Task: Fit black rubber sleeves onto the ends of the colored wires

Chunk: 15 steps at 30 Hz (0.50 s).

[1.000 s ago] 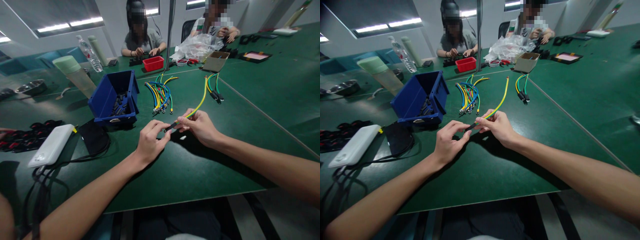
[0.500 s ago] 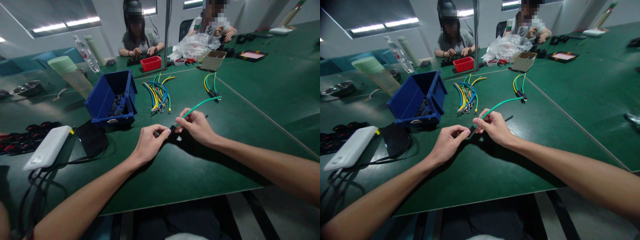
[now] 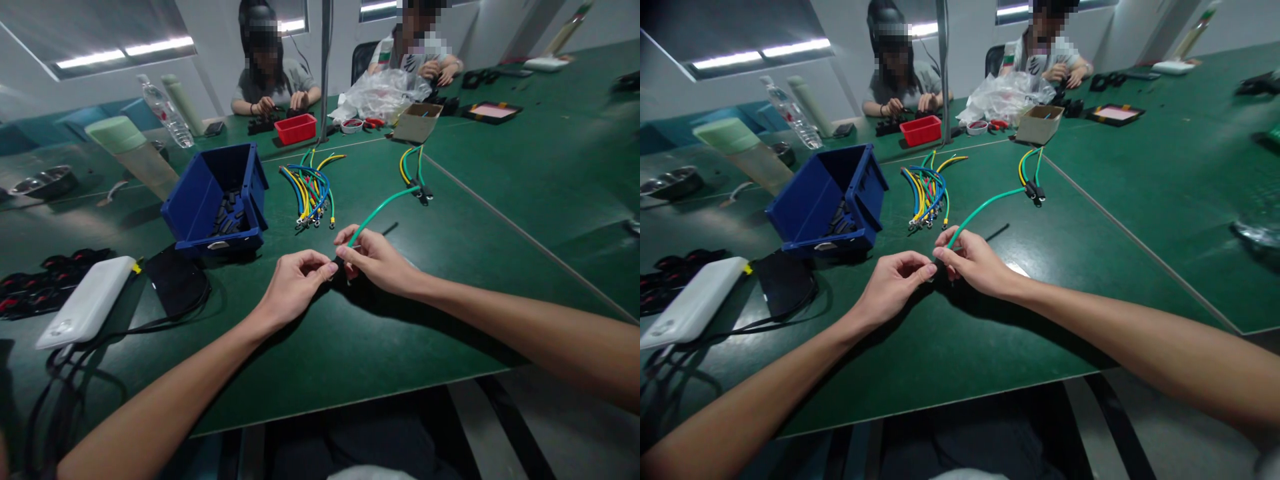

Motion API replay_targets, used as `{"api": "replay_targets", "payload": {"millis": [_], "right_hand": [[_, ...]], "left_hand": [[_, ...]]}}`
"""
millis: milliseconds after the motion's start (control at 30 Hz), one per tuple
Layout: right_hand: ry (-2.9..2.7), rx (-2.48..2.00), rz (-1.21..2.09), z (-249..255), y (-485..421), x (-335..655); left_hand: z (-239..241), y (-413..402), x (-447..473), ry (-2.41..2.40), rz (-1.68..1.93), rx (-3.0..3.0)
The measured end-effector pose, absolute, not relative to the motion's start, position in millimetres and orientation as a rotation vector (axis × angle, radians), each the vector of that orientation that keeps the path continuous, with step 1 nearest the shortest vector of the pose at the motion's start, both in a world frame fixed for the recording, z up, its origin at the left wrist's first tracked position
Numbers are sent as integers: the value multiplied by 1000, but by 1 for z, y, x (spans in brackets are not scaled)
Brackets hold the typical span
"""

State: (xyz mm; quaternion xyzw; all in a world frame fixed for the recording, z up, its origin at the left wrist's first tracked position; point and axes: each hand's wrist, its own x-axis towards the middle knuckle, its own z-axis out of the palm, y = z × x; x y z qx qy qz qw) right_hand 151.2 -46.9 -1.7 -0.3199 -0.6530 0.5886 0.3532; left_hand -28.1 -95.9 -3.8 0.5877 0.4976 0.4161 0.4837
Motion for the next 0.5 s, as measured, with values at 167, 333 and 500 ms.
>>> {"api": "replay_targets", "payload": {"millis": [167, 333, 500], "right_hand": [[-1680, -871, 1495, -3, -48, 151], [-1833, -851, 1405, -6, -55, 152], [-2075, -839, 1255, -2, -62, 151]], "left_hand": [[-1, -96, -30, 1197, 945, 1480], [1, -95, -33, 1238, 907, 1584], [3, -94, -33, 1223, 862, 1635]]}}
